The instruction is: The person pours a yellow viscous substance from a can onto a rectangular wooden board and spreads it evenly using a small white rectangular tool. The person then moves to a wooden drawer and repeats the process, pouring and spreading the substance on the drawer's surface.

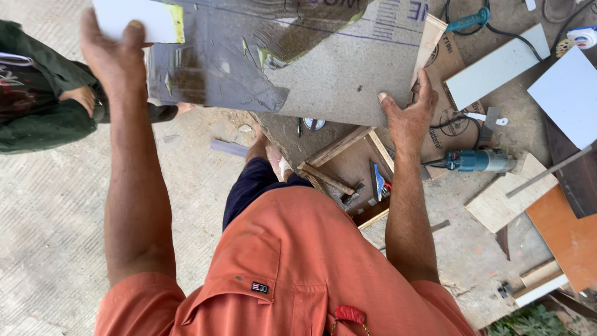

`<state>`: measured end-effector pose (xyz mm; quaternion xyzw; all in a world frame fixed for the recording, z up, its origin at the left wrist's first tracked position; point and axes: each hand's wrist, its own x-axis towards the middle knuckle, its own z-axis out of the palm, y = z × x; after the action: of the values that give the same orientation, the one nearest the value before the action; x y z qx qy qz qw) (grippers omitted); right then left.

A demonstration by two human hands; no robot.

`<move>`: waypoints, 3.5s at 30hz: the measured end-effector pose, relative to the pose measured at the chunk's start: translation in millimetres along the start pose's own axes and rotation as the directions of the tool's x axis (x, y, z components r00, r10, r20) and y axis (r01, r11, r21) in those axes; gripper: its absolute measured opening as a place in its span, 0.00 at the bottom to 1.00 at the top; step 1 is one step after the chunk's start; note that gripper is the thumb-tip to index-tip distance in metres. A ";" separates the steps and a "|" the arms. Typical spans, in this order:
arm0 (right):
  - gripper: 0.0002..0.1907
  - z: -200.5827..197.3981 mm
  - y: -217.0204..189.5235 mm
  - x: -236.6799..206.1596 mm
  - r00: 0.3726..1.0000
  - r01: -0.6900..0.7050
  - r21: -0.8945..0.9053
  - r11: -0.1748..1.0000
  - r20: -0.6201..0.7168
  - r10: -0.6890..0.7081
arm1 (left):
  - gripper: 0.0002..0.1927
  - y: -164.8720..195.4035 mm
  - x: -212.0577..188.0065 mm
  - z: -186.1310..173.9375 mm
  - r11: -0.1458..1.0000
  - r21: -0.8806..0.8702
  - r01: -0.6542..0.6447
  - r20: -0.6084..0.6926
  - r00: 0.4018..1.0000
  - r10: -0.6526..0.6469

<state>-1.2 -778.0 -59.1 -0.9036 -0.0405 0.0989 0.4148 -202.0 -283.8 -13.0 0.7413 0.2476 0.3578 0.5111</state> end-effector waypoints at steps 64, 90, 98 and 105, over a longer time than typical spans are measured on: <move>0.52 6.9 11.1 -4.5 0.990 0.130 -0.006 0.991 -0.060 -0.130 | 0.34 129.0 -61.2 370.2 0.863 0.504 -0.011 0.359 0.912 -0.198; 0.51 5.2 5.9 1.1 0.995 0.087 -0.039 0.995 -0.041 -0.088 | 0.28 133.2 -71.9 368.6 0.974 0.139 -0.181 0.356 0.926 0.122; 0.51 3.0 0.8 -1.2 0.997 0.071 0.021 0.997 -0.026 -0.070 | 0.34 83.8 -11.3 170.0 0.966 -0.110 0.233 0.036 0.972 -0.230; 0.50 2.6 1.0 -1.0 0.995 0.098 0.026 0.995 -0.036 -0.097 | 0.33 53.2 -3.2 150.5 0.984 0.177 0.020 -0.027 1.000 -0.015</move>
<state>-2.8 -776.9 -61.4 -0.8963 -0.0760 0.0633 0.4323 -86.0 -392.5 2.5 0.7768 0.2915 0.3394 0.4431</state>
